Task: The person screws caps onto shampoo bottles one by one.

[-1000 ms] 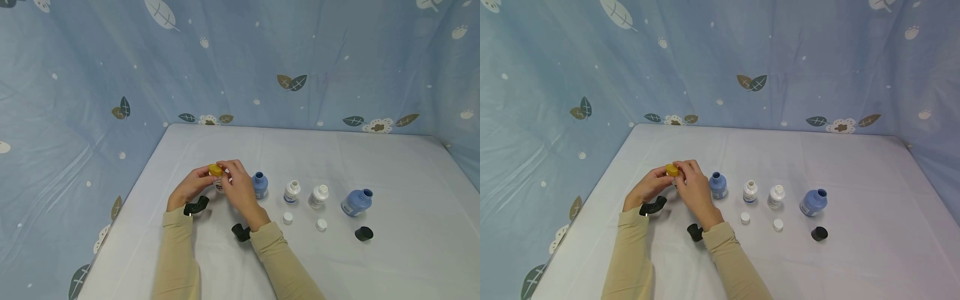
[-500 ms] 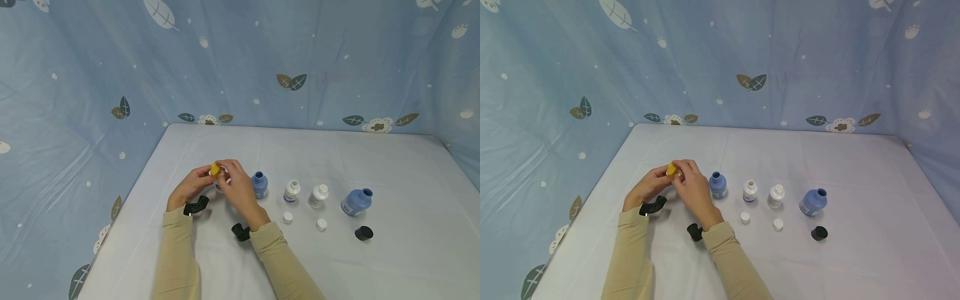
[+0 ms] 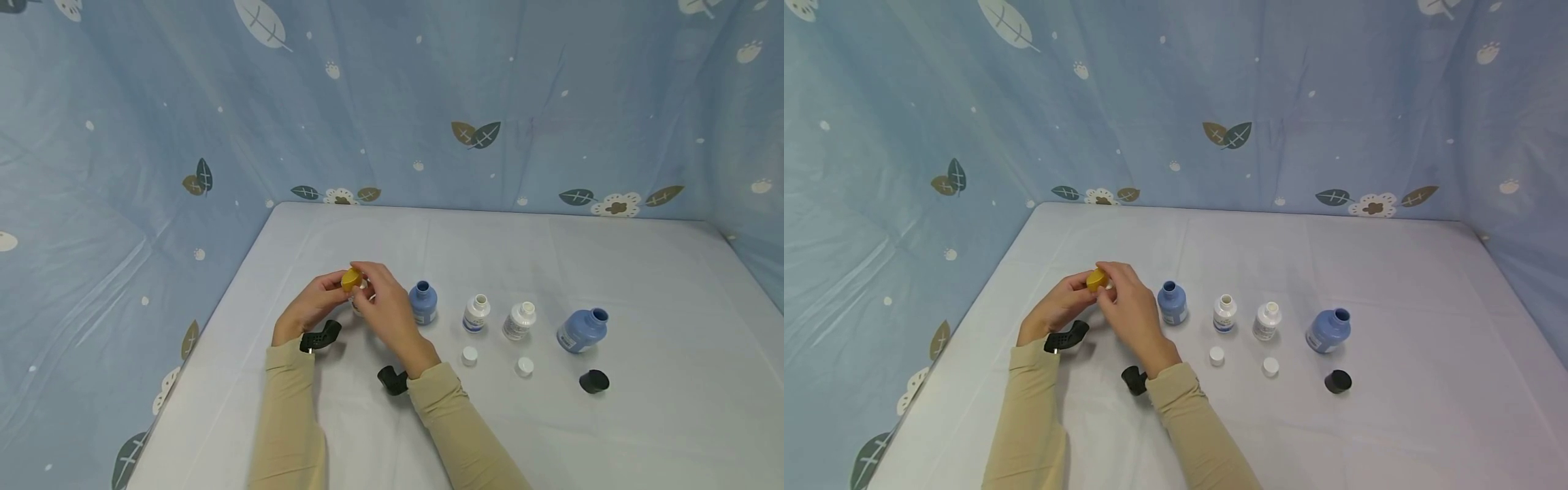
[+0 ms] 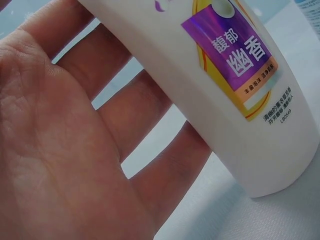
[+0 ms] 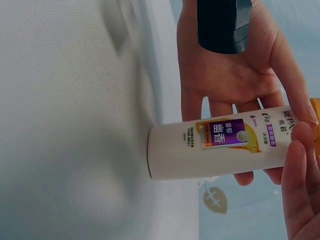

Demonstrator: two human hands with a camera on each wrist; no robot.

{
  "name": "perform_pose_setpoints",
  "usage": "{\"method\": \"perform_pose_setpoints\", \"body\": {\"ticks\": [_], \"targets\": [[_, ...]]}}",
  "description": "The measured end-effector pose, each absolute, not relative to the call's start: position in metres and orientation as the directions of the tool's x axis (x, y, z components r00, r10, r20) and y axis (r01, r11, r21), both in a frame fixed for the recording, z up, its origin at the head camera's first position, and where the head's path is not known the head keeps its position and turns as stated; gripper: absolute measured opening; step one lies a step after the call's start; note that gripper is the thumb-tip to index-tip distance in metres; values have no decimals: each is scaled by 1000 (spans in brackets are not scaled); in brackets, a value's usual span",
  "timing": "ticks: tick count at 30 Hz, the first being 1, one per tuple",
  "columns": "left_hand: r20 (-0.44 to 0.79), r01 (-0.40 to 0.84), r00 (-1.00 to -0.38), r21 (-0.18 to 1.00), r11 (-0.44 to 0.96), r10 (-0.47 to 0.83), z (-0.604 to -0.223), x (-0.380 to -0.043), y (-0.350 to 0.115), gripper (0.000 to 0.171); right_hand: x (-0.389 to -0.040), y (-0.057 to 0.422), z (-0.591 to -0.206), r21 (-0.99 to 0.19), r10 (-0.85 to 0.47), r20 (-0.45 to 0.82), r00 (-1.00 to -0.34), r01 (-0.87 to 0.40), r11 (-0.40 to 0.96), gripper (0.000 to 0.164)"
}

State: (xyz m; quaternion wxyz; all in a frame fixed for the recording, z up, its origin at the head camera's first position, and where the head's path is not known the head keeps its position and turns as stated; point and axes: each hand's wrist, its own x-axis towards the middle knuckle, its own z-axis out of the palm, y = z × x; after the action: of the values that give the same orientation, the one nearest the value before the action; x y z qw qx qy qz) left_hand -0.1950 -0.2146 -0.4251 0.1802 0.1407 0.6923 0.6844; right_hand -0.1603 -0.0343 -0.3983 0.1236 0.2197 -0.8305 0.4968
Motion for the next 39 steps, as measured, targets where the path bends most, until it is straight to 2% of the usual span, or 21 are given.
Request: {"method": "perform_pose_setpoints", "body": {"ticks": [6,21,30,39], "targets": [[-50,-48,-894,999,17,446,-423,-194,-213,32,-161,-33,-399,-760,-216,453,-865,-502,414,36],[-44,-48,-897,999,3,440,-423,-195,-213,41,-163,-32,-398,-758,-195,444,-874,-483,438,35],[-24,-38,-890,999,-21,455,-424,-195,-215,33,-164,-33,-399,-742,-208,463,-861,-505,440,33],[-25,-29,-887,1000,-1,461,-422,-195,-214,31,-163,-34,-400,-735,-248,454,-856,-517,439,40]]}}
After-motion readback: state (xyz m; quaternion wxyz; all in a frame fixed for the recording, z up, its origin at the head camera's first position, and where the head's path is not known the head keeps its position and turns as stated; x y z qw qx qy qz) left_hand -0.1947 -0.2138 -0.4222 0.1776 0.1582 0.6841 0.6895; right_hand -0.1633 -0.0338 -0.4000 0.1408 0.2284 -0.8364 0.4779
